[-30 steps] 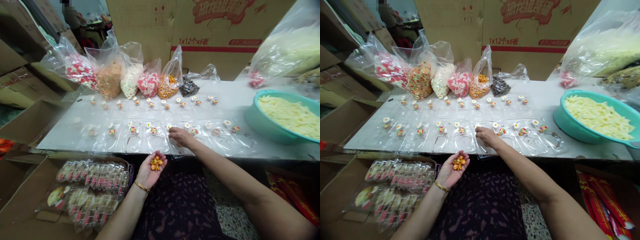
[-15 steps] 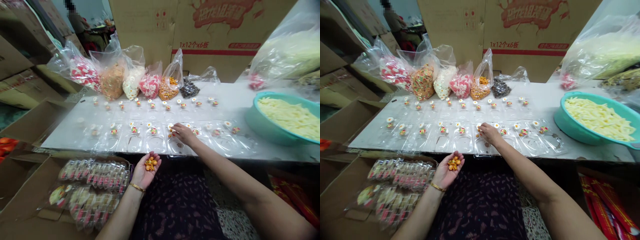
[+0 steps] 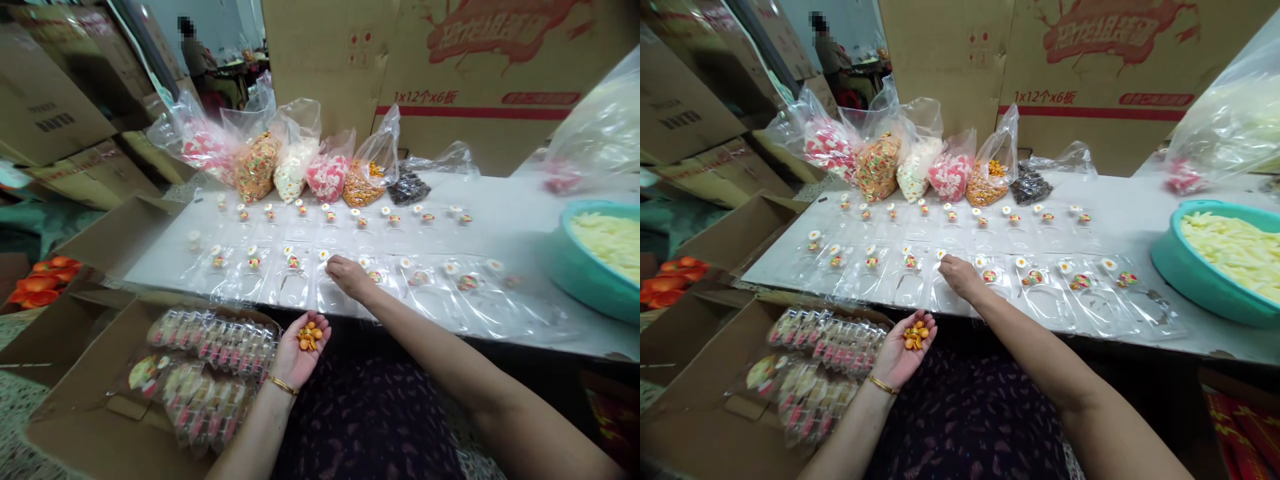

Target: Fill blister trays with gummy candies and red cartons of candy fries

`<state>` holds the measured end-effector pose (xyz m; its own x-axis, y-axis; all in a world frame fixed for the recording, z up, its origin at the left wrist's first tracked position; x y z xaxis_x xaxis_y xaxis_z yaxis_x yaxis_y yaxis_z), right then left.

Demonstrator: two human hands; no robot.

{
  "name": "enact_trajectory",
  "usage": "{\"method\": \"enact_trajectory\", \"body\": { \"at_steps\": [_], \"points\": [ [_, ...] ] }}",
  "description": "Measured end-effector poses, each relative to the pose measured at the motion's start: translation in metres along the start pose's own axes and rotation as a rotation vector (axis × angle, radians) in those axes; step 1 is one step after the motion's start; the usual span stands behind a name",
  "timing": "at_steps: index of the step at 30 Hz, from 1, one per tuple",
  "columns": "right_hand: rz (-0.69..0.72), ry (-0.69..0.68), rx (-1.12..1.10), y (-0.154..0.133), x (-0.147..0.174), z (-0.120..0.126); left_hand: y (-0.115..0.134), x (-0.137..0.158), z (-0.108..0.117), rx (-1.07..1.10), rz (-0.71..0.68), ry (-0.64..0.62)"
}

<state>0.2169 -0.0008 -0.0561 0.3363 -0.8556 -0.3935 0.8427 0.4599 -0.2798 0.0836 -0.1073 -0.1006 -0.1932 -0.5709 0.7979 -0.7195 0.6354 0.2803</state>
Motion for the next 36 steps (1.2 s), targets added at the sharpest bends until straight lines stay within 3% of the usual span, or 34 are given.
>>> {"method": "enact_trajectory", "body": {
  "at_steps": [6, 10, 13, 16, 20, 25, 30, 33, 36],
  "points": [
    [0.168, -0.254, 0.233, -0.017, -0.004, -0.042, 0.015, -0.002, 0.008, 0.041, -0.001, -0.021],
    [0.201, -0.277, 0.238, -0.015, 0.004, -0.042, 0.026, -0.004, 0.009, 0.07, -0.01, -0.039],
    [0.106, -0.176, 0.108, -0.019, 0.002, -0.021, 0.035, -0.005, 0.005, 0.104, -0.025, -0.094],
    [0.058, -0.029, -0.13, -0.045, -0.001, 0.001, 0.044, -0.007, 0.0, 0.151, -0.034, -0.161],
    [0.202, -0.17, -0.483, -0.095, 0.002, -0.002, 0.054, -0.009, 0.002, 0.186, -0.062, -0.152],
    [-0.036, -0.168, -0.654, -0.095, -0.009, -0.014, 0.065, -0.009, 0.019, 0.152, -0.117, -0.079],
    [0.075, -0.241, -0.649, -0.111, -0.022, -0.023, 0.083, -0.007, 0.033, -0.027, -0.294, 0.0],
    [-0.156, -0.119, -0.657, -0.09, -0.038, -0.04, 0.092, -0.009, 0.04, 0.024, -0.319, 0.065],
    [-0.408, 0.055, -0.529, -0.057, -0.056, -0.059, 0.097, -0.011, 0.045, 0.077, -0.304, 0.1]
  ]
}}
Point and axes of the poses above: each hand's wrist, its own x-axis away from the middle knuckle, its own z-axis out of the back of the hand, y = z × x, the point moved 6 cm from there along -x, towards the middle knuckle, and after that the axes turned 9 degrees about y, right-handed, at the moved point
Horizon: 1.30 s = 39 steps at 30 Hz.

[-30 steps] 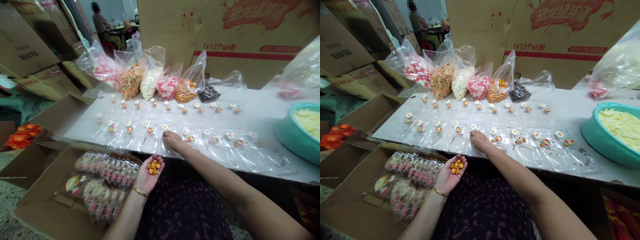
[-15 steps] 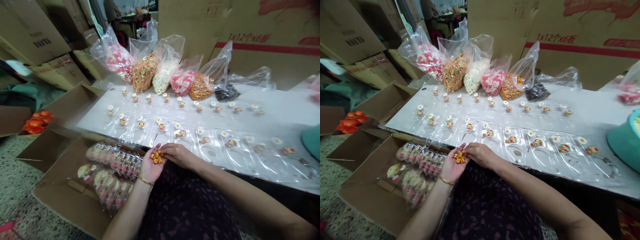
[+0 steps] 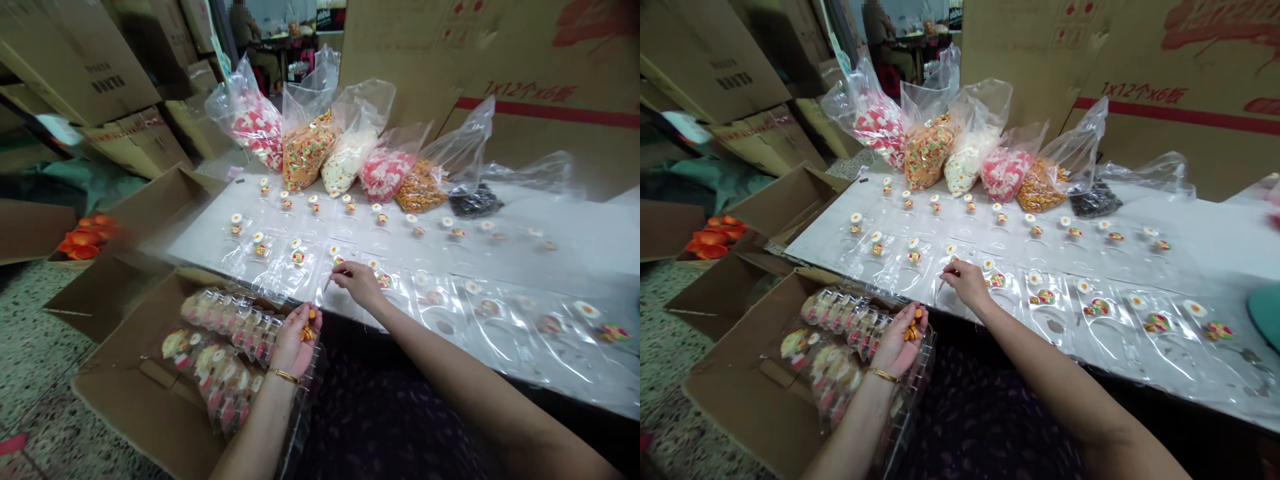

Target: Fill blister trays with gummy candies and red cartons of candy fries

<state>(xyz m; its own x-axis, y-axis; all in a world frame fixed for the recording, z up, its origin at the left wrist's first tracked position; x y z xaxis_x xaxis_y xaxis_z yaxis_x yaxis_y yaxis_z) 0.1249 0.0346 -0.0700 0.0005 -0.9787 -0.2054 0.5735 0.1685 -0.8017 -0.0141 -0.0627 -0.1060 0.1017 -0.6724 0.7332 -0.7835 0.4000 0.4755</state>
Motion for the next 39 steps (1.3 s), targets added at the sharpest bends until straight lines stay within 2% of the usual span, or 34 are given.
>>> {"method": "enact_trajectory", "body": {
  "at_steps": [2, 4, 8, 11, 13, 15, 18, 20, 23, 25, 27, 29, 31, 35, 39],
  "points": [
    [0.0, 0.094, 0.154, 0.008, -0.015, -0.005, 0.001, -0.001, 0.002, -0.014, 0.008, 0.006],
    [0.062, 0.106, 0.351, 0.009, -0.024, -0.013, 0.002, 0.0, 0.004, -0.035, 0.002, 0.007],
    [0.295, -0.057, 0.682, 0.0, -0.021, -0.033, 0.005, 0.0, 0.007, -0.039, -0.025, 0.016],
    [0.412, -0.165, 0.771, -0.002, -0.013, -0.037, 0.008, -0.001, 0.006, -0.003, -0.034, 0.006],
    [0.44, -0.197, 0.772, -0.004, -0.01, -0.032, 0.012, -0.003, 0.005, 0.023, -0.041, -0.01],
    [0.425, -0.174, 0.707, -0.008, -0.009, -0.023, 0.016, -0.004, 0.002, 0.03, -0.056, -0.027],
    [0.384, -0.071, 0.439, -0.027, -0.004, -0.007, 0.021, -0.006, -0.001, 0.005, -0.091, -0.032],
    [0.434, -0.136, 0.207, -0.048, 0.008, -0.008, 0.024, -0.008, -0.002, -0.003, -0.122, -0.021],
    [0.517, -0.344, 0.001, -0.072, 0.027, -0.024, 0.027, -0.008, -0.002, -0.011, -0.153, -0.019],
    [0.462, -0.391, -0.051, -0.074, 0.026, -0.032, 0.029, -0.009, 0.001, -0.034, -0.148, -0.011],
    [0.328, -0.347, -0.091, -0.064, 0.012, -0.037, 0.033, -0.009, 0.009, -0.067, -0.146, 0.024],
    [0.209, -0.248, -0.08, -0.051, -0.01, -0.04, 0.041, -0.009, 0.018, -0.091, -0.158, 0.069],
    [0.177, -0.184, -0.007, -0.043, -0.035, -0.046, 0.048, -0.008, 0.026, -0.074, -0.163, 0.085],
    [0.316, -0.264, 0.228, -0.049, -0.069, -0.077, 0.057, -0.001, 0.034, 0.053, -0.076, -0.002],
    [0.456, -0.41, 0.481, -0.056, -0.078, -0.108, 0.066, 0.005, 0.041, 0.128, -0.068, -0.053]
  ]
}}
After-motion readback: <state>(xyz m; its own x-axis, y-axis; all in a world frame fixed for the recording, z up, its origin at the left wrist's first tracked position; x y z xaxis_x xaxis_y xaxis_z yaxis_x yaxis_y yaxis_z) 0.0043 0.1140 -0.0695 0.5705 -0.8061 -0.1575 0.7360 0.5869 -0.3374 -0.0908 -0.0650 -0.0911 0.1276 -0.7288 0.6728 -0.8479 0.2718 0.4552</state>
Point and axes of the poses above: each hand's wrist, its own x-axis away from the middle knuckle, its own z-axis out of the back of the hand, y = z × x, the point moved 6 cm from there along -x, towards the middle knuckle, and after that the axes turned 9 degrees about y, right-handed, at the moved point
